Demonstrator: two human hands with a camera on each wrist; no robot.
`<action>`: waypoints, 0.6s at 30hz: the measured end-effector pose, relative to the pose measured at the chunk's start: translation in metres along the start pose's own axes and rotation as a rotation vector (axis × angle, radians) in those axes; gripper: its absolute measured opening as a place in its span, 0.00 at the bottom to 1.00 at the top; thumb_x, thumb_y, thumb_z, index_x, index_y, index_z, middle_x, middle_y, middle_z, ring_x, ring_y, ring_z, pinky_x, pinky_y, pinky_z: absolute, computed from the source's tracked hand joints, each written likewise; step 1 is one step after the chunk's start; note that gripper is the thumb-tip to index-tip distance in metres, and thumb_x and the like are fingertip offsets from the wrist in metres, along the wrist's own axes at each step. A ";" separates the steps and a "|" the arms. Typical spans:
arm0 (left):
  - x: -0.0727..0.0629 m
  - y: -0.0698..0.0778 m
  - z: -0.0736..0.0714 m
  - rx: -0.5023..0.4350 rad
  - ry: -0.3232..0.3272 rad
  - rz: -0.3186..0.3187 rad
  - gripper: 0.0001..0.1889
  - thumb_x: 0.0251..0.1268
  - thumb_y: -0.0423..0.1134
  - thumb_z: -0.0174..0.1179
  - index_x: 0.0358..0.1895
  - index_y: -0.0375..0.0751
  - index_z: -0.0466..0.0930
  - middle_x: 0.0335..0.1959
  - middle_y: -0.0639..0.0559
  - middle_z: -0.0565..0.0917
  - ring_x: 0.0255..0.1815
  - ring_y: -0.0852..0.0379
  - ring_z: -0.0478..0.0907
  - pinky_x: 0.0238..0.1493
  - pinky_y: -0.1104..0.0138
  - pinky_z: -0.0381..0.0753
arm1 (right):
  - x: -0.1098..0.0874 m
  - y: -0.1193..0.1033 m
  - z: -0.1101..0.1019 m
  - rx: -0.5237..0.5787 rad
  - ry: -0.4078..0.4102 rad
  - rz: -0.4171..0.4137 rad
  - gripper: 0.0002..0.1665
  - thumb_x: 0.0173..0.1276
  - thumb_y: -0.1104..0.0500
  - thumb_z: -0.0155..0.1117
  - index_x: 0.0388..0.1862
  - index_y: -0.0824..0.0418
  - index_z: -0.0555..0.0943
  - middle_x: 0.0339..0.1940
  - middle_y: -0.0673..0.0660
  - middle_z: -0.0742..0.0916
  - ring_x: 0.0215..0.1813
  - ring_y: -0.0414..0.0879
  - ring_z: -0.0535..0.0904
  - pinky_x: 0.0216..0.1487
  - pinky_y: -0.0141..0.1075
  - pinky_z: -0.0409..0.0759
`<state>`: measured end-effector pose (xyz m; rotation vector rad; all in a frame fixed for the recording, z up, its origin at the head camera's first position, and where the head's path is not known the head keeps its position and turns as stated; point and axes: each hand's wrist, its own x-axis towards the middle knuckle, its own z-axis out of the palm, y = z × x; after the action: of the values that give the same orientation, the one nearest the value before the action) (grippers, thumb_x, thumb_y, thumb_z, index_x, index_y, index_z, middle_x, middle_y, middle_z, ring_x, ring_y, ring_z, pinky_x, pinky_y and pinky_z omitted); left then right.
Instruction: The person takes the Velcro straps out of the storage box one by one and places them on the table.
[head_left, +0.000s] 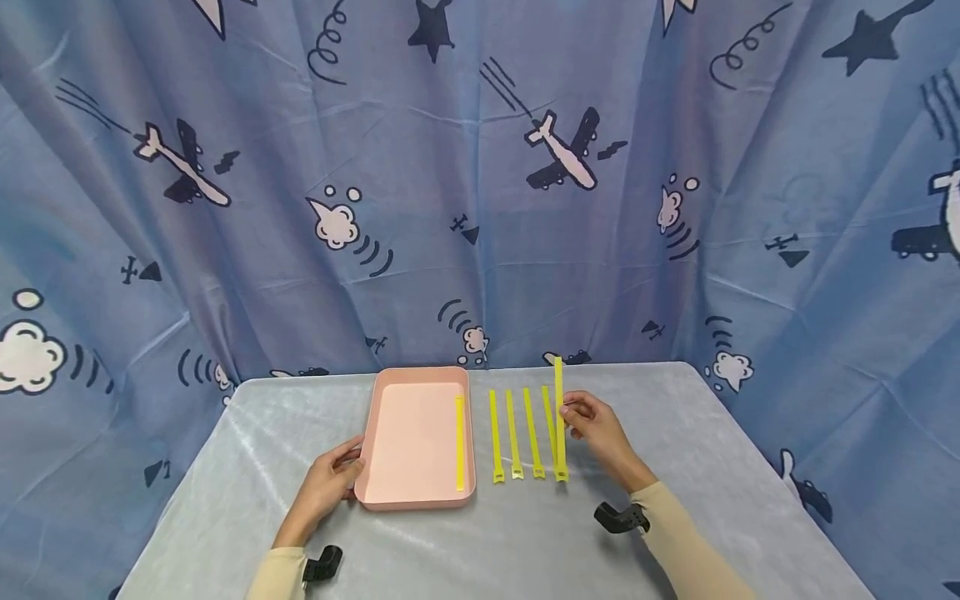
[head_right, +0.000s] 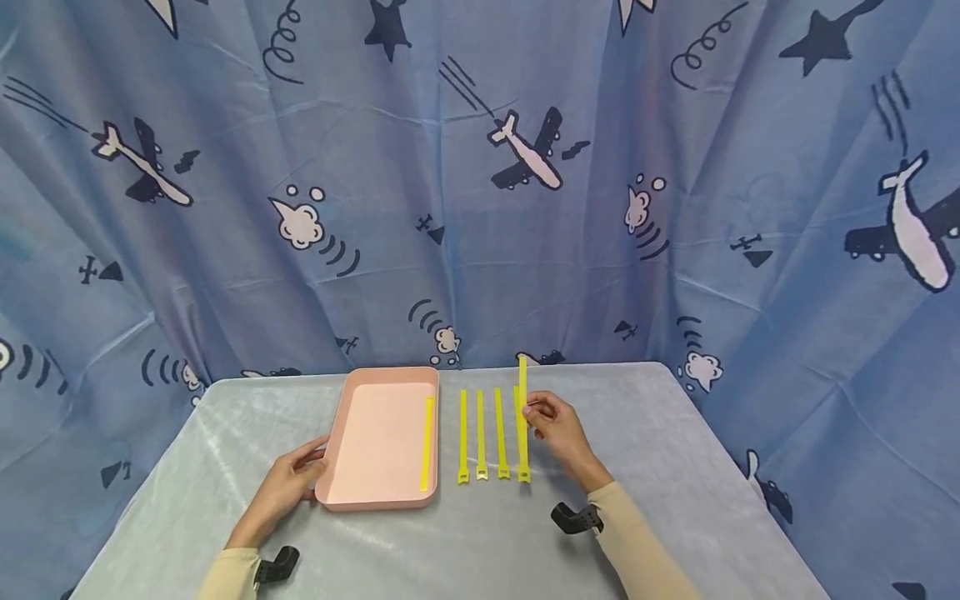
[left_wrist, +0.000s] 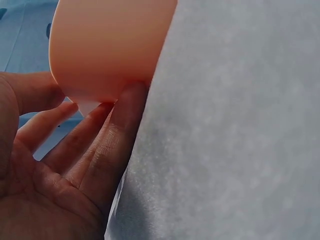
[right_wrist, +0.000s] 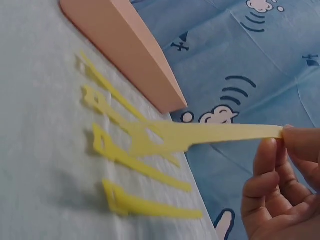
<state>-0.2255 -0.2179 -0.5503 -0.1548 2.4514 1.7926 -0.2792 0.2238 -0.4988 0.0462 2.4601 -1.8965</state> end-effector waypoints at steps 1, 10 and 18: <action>0.001 0.000 0.000 -0.002 0.000 0.004 0.26 0.72 0.36 0.56 0.72 0.46 0.68 0.66 0.35 0.74 0.55 0.49 0.80 0.30 0.63 0.83 | 0.000 0.001 -0.002 -0.005 0.001 0.006 0.16 0.73 0.57 0.60 0.56 0.62 0.74 0.39 0.55 0.84 0.39 0.44 0.77 0.39 0.38 0.77; 0.002 0.003 -0.001 -0.002 -0.004 0.011 0.26 0.72 0.36 0.55 0.72 0.46 0.68 0.66 0.35 0.74 0.54 0.49 0.81 0.30 0.63 0.83 | 0.007 0.009 -0.022 -0.025 -0.048 0.017 0.19 0.74 0.56 0.59 0.58 0.64 0.73 0.38 0.50 0.85 0.40 0.43 0.79 0.41 0.40 0.77; 0.001 0.001 0.000 0.007 0.001 0.010 0.26 0.72 0.35 0.55 0.72 0.46 0.68 0.65 0.35 0.75 0.52 0.50 0.81 0.30 0.64 0.83 | 0.013 0.018 -0.031 -0.045 -0.060 0.059 0.18 0.74 0.58 0.59 0.58 0.65 0.74 0.36 0.48 0.85 0.40 0.44 0.79 0.41 0.40 0.77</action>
<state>-0.2268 -0.2179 -0.5491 -0.1437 2.4635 1.7880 -0.2919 0.2579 -0.5088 0.0586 2.4338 -1.7915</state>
